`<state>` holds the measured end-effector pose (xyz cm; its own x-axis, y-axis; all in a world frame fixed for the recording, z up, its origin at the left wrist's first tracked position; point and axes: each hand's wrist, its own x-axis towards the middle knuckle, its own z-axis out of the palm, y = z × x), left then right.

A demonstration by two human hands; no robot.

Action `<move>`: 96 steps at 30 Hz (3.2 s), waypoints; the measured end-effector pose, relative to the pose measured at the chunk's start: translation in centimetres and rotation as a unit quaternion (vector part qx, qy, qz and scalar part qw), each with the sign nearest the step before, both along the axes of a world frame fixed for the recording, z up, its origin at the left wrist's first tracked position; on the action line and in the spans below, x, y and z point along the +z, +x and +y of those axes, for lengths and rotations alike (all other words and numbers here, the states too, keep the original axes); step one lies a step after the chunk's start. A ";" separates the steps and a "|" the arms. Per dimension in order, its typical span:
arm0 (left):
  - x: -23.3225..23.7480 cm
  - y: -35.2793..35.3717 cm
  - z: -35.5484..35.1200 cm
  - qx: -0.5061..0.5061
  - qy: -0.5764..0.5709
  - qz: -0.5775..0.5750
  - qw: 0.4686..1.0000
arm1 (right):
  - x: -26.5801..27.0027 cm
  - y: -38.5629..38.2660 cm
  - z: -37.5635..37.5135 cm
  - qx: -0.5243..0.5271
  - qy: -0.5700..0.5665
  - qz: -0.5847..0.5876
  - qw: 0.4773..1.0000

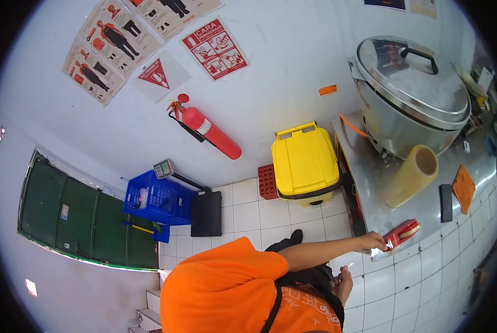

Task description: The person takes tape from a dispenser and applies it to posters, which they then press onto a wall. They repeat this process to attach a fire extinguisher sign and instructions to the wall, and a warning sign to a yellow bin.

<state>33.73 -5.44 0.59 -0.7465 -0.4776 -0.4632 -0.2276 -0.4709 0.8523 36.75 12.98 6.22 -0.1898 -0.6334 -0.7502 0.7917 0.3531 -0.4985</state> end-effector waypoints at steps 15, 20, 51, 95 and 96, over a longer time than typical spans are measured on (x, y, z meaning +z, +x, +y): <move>2.5 13.9 -5.6 0.246 -0.129 0.170 0.946 | -0.3 6.9 -6.1 0.191 -0.015 0.033 0.981; 11.2 38.2 -11.9 0.550 -0.206 0.158 0.793 | 4.7 18.7 -18.7 0.409 -0.178 0.202 0.872; 33.0 102.0 -42.9 0.805 -0.488 0.059 0.333 | 28.2 81.7 -64.8 0.398 -0.429 0.729 0.355; 24.6 98.5 -42.5 0.635 -0.590 -0.352 0.353 | 28.9 82.2 -65.5 0.259 -0.357 0.896 0.040; 24.6 98.4 -42.2 0.637 -0.588 -0.353 0.352 | 30.1 81.9 -65.1 0.263 -0.387 0.882 0.064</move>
<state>132.17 -47.68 25.21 0.5226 -0.3884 0.7589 -0.8209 0.0110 0.5709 118.68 -52.09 36.28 0.6522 -0.6181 0.4388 -0.7563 -0.5700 0.3211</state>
